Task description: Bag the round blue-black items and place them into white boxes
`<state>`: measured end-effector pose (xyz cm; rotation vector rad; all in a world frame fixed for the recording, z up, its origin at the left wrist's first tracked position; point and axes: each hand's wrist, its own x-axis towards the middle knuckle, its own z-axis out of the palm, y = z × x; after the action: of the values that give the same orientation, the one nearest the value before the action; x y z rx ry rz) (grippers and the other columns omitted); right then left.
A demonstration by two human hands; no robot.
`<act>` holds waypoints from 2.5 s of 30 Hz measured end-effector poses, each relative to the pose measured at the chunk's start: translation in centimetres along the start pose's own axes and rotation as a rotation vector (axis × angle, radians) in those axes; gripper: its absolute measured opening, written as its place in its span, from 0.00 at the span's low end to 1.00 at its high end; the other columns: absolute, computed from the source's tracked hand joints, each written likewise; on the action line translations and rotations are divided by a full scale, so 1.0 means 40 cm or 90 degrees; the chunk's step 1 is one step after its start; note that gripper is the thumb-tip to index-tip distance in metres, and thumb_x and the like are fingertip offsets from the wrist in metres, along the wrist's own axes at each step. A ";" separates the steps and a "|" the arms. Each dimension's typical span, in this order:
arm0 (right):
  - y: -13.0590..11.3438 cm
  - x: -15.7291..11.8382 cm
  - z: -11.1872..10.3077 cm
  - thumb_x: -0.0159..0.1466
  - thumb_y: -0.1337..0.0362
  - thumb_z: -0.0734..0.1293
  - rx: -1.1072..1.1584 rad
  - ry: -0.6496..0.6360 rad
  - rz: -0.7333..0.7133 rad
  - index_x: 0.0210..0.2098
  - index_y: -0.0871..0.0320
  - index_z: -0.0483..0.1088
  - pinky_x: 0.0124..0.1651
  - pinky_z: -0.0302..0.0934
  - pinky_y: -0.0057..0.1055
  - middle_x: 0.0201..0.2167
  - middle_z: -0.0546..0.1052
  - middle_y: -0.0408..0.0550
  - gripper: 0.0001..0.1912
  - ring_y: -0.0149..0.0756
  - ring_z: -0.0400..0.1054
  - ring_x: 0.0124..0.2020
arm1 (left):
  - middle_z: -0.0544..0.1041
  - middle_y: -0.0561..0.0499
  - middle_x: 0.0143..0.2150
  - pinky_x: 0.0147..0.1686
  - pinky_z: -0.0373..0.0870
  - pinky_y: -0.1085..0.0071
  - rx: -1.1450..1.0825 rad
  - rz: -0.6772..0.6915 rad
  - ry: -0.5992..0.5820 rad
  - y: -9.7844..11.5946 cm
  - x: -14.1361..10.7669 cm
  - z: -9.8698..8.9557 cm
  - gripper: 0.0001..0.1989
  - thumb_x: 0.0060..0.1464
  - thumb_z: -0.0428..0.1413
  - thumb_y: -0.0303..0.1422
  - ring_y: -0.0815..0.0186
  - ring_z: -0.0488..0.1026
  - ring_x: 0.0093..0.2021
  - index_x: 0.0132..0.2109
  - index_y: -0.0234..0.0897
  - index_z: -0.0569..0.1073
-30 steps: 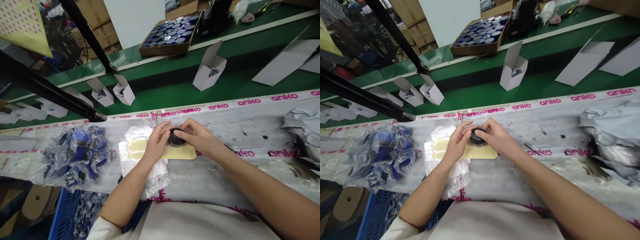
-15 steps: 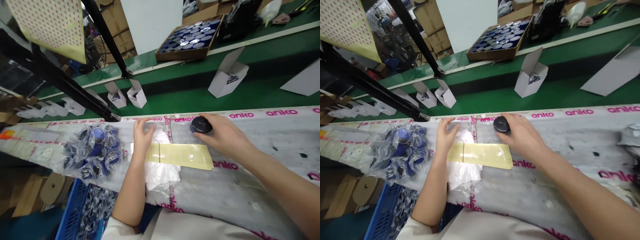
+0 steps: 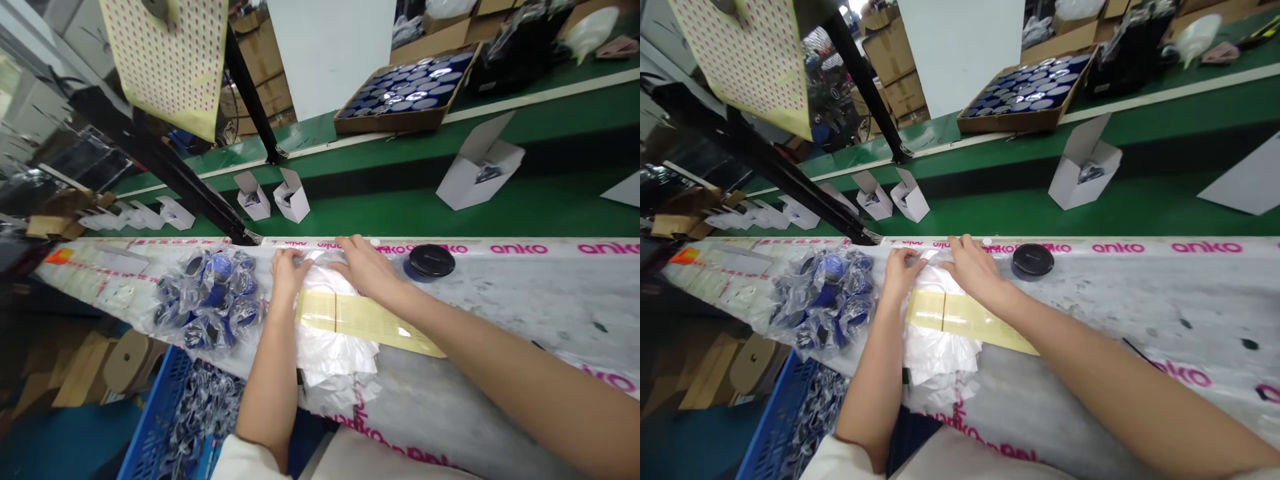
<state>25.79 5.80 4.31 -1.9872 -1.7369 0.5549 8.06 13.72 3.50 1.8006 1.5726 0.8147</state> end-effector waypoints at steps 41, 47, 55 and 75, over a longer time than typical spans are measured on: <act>-0.022 -0.119 -0.042 0.59 0.55 0.75 -0.129 -0.137 -0.108 0.49 0.60 0.70 0.44 0.64 0.45 0.45 0.77 0.57 0.23 0.56 0.71 0.49 | 0.76 0.53 0.29 0.35 0.64 0.72 -0.334 -0.021 -0.118 0.034 -0.024 0.008 0.14 0.51 0.61 0.42 0.68 0.72 0.31 0.37 0.36 0.71; -0.008 -0.155 -0.016 0.55 0.62 0.78 -0.078 -0.155 -0.131 0.39 0.58 0.71 0.49 0.61 0.47 0.43 0.76 0.55 0.17 0.55 0.70 0.48 | 0.72 0.58 0.25 0.28 0.58 0.76 -0.349 -0.022 -0.071 0.036 -0.018 -0.017 0.16 0.47 0.64 0.41 0.73 0.65 0.25 0.38 0.36 0.71; 0.011 -0.182 -0.075 0.65 0.65 0.69 0.239 -0.232 -0.218 0.37 0.53 0.71 0.44 0.61 0.34 0.36 0.77 0.41 0.02 0.38 0.70 0.39 | 0.75 0.53 0.27 0.27 0.61 0.74 -0.330 -0.094 -0.242 0.050 -0.027 -0.057 0.24 0.32 0.72 0.40 0.72 0.67 0.24 0.37 0.32 0.77; 0.015 0.002 -0.019 0.66 0.65 0.64 0.167 0.051 -0.133 0.47 0.54 0.76 0.47 0.69 0.42 0.42 0.83 0.49 0.12 0.47 0.77 0.43 | 0.66 0.59 0.17 0.20 0.50 0.77 -0.205 -0.131 -0.379 0.019 -0.025 -0.082 0.29 0.25 0.74 0.48 0.76 0.59 0.18 0.22 0.36 0.65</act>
<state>26.72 5.75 4.58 -1.6062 -1.6996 0.5886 5.89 12.81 6.10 1.4388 1.1349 0.3559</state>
